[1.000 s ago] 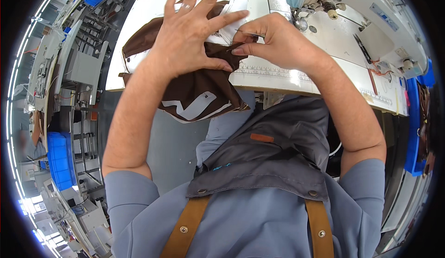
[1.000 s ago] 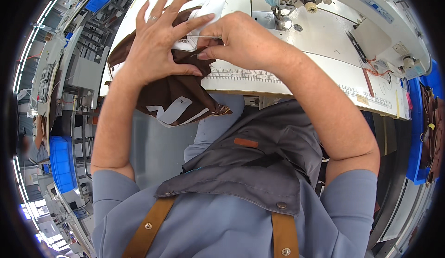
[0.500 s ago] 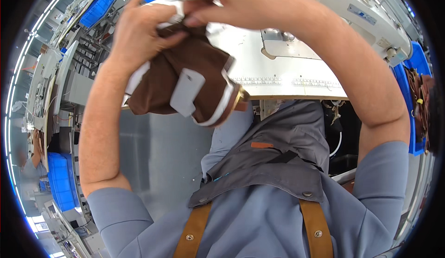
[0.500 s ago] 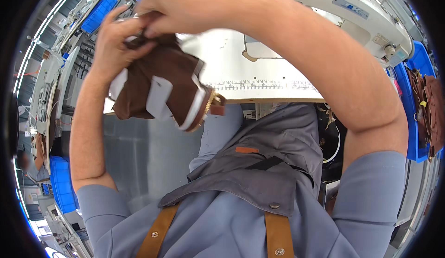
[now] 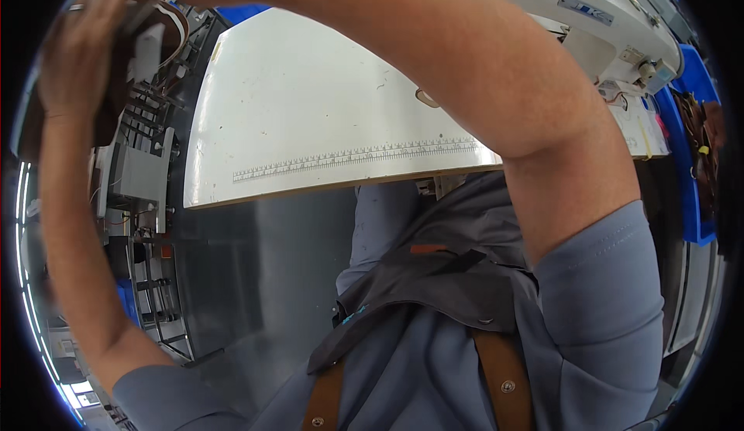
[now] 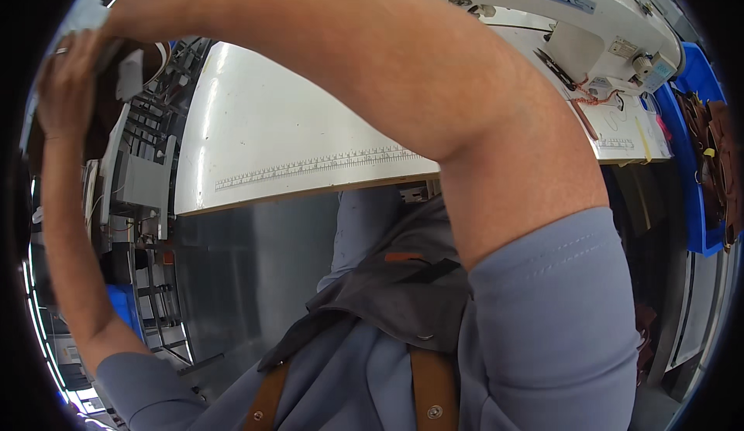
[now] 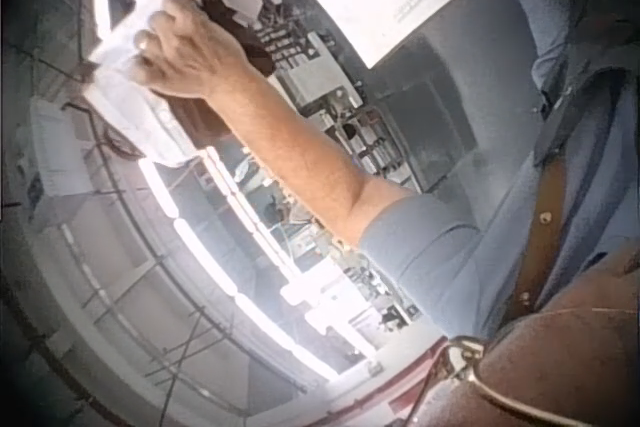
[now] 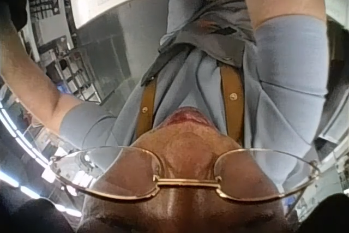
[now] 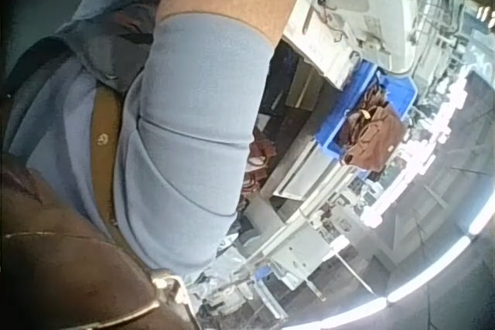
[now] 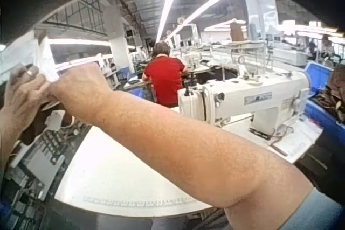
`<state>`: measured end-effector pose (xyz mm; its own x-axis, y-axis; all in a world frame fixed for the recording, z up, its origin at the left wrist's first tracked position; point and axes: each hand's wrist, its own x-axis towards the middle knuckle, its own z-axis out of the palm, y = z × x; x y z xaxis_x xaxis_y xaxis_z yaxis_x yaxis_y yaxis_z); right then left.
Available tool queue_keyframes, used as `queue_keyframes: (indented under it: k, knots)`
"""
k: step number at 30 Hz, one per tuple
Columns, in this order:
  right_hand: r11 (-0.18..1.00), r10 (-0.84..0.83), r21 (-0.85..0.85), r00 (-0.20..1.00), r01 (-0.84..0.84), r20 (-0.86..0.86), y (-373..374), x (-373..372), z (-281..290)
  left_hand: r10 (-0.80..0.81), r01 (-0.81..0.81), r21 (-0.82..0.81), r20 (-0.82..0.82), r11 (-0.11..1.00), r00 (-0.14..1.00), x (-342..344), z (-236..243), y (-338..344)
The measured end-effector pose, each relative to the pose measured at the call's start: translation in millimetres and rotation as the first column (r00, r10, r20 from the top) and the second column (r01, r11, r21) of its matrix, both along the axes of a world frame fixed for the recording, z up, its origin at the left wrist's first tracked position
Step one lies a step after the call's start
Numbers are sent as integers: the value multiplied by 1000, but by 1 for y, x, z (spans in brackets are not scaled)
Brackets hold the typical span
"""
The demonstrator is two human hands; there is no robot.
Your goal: The worker is seen assembling and sewing parts of a leather bag using a sewing machine.
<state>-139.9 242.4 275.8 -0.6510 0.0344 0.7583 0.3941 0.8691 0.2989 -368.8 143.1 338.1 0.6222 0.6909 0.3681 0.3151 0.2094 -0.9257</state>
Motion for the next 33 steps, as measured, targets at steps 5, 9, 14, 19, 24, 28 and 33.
queue_keyframes:
  k: [5, 9, 14, 19, 24, 28, 33]
  knots:
    - [996, 77, 25, 991, -80, 113, 40, 76, -164, -178, 209, -146, 205, 967, 962, 110, -192, 40]
    - [985, 120, -145, 979, -97, 164, 26, 154, -220, -176, 366, -260, 548, 893, 818, 179, -263, 47]
    - [976, 118, -205, 963, -68, 244, 29, 232, -242, -117, 374, -423, 520, 825, 846, 256, -278, 54]
    - [966, 115, -250, 968, -58, 221, 45, 280, -242, -98, 558, -496, 683, 665, 724, 281, -269, 46]
    - [973, 45, -229, 962, 18, 269, 56, 284, -244, 37, 478, -559, 674, 678, 737, 292, -271, 62]
    - [953, 17, -293, 953, 76, 303, 60, 281, -249, 3, 470, -551, 651, 690, 759, 285, -271, 72]
    - [942, -33, -311, 957, 126, 289, 61, 283, -254, -4, 443, -559, 617, 701, 787, 287, -277, 80]
